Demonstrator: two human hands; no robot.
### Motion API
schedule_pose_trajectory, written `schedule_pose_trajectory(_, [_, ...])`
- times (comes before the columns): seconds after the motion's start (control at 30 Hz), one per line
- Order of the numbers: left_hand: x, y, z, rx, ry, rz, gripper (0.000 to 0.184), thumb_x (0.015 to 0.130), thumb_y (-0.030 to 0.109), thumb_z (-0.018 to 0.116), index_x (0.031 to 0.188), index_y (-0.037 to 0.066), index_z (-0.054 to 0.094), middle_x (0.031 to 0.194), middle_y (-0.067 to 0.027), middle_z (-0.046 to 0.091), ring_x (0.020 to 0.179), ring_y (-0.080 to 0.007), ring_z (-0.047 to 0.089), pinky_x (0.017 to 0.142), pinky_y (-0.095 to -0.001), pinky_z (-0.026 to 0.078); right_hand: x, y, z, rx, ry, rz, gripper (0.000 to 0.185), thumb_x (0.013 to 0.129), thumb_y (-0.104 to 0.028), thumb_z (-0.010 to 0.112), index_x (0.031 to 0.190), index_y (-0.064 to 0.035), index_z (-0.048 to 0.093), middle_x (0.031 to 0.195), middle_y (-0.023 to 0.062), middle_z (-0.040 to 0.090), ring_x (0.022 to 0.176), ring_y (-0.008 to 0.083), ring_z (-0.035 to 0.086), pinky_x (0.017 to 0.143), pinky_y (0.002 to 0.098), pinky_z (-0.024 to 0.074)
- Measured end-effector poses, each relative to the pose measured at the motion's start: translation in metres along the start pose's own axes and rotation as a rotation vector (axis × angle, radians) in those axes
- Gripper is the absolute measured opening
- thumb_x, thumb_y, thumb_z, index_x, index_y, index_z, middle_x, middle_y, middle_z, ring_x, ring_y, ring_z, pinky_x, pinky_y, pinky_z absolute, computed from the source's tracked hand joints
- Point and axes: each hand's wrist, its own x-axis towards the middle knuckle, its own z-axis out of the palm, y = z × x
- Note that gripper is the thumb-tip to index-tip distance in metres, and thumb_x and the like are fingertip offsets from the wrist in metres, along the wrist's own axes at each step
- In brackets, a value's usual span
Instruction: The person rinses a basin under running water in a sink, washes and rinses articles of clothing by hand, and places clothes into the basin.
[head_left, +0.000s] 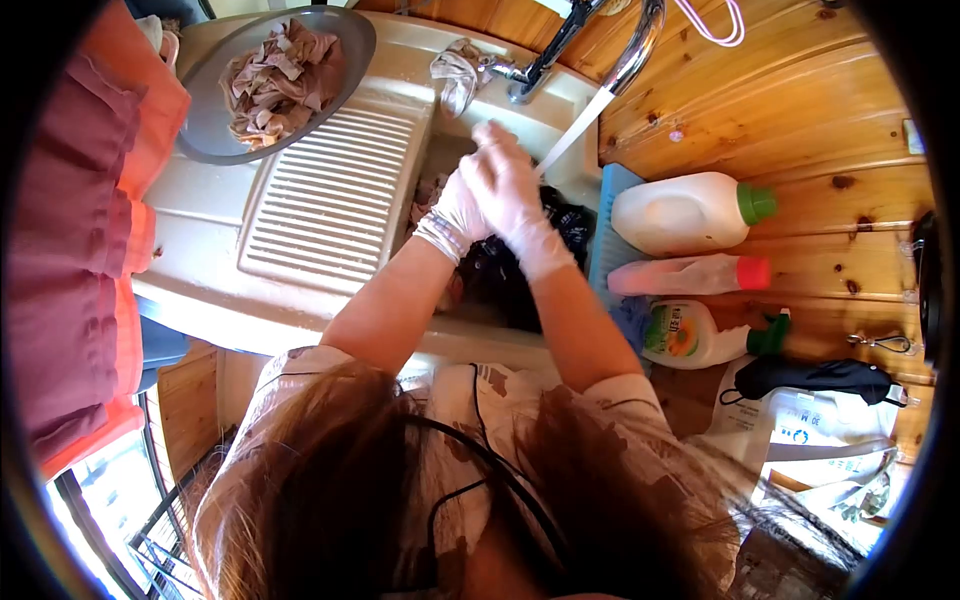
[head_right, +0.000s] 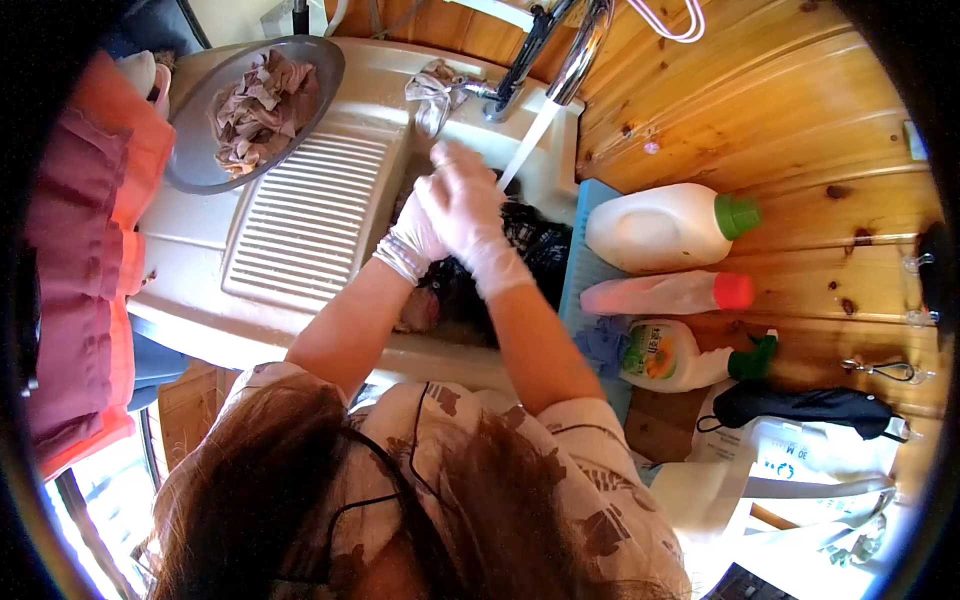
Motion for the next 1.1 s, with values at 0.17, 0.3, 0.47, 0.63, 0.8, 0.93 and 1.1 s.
schedule_pose_trajectory(0.17, [0.015, 0.026, -0.036, -2.056, 0.276, -0.942, 0.057, 0.091, 0.058, 0.036, 0.096, 0.005, 0.055, 0.093, -0.0132, 0.063, 0.089, -0.0277, 0.06, 0.086, -0.0416, 0.048, -0.021, -0.008, 0.021, 0.691, 0.025, 0.282, 0.03, 0.08, 0.005, 0.058, 0.109, -0.0002, 0.059, 0.106, 0.011, 0.06, 0.099, 0.0162, 0.059, 0.08, 0.0221, 0.0483])
schedule_pose_trajectory(0.3, [0.021, 0.025, -0.04, -1.997, 0.477, -1.096, 0.059, 0.091, 0.06, 0.035, 0.1, 0.006, 0.057, 0.094, -0.0113, 0.063, 0.088, -0.0279, 0.06, 0.088, -0.042, 0.046, -0.004, -0.022, 0.018, 0.77, 0.176, 0.246, 0.028, 0.082, 0.013, 0.053, 0.106, 0.0006, 0.061, 0.098, 0.0052, 0.062, 0.087, 0.0122, 0.058, 0.076, 0.0221, 0.0485])
schedule_pose_trajectory(0.47, [0.013, 0.028, -0.037, -1.788, 0.542, -0.99, 0.037, 0.096, 0.041, 0.042, 0.103, 0.008, 0.057, 0.088, -0.0055, 0.064, 0.08, -0.0182, 0.061, 0.076, -0.0344, 0.05, 0.012, -0.038, 0.007, 1.197, 0.106, 0.815, 0.013, 0.088, -0.014, 0.061, 0.091, -0.0012, 0.062, 0.074, 0.0005, 0.057, 0.061, 0.0081, 0.051, 0.057, 0.0213, 0.0424])
schedule_pose_trajectory(0.63, [-0.015, -0.015, 0.01, -1.294, 0.551, -0.992, 0.05, 0.094, 0.047, 0.044, 0.116, 0.005, 0.059, 0.101, -0.007, 0.066, 0.087, -0.0189, 0.061, 0.076, -0.0309, 0.048, 0.012, -0.034, 0.031, 0.956, 0.206, 0.822, 0.03, 0.088, -0.023, 0.061, 0.066, -0.0027, 0.057, 0.059, 0.0004, 0.055, 0.052, 0.0103, 0.047, 0.05, 0.0266, 0.0374])
schedule_pose_trajectory(0.8, [-0.034, -0.022, 0.0, -0.819, 0.384, -1.208, 0.043, 0.094, 0.046, 0.046, 0.107, 0.007, 0.061, 0.084, -0.0051, 0.063, 0.07, -0.0156, 0.059, 0.065, -0.0328, 0.05, 0.003, -0.011, 0.06, 0.734, 0.072, 0.826, 0.02, 0.082, -0.016, 0.055, 0.068, -0.0016, 0.055, 0.059, 0.0014, 0.054, 0.053, 0.0126, 0.048, 0.05, 0.0285, 0.0401])
schedule_pose_trajectory(0.93, [-0.046, 0.014, -0.035, -1.022, 0.332, -1.29, 0.038, 0.092, 0.052, 0.045, 0.098, 0.018, 0.061, 0.075, 0.0037, 0.059, 0.062, -0.0115, 0.055, 0.059, -0.0279, 0.047, 0.035, -0.012, 0.049, 1.057, -0.09, 0.954, 0.026, 0.086, -0.023, 0.058, 0.064, -0.0126, 0.05, 0.055, -0.0045, 0.042, 0.045, 0.008, 0.037, 0.042, 0.0238, 0.0289])
schedule_pose_trajectory(1.1, [-0.056, 0.015, -0.05, -1.013, 0.275, -1.397, 0.042, 0.089, 0.047, 0.05, 0.105, 0.009, 0.059, 0.094, -0.0061, 0.062, 0.083, -0.0184, 0.055, 0.071, -0.0322, 0.046, 0.12, -0.067, 0.004, 1.205, -0.421, 0.688, 0.08, 0.084, -0.052, 0.058, 0.142, -0.0057, 0.027, 0.144, 0.0171, 0.032, 0.117, 0.037, 0.048, 0.09, 0.0484, 0.0451])
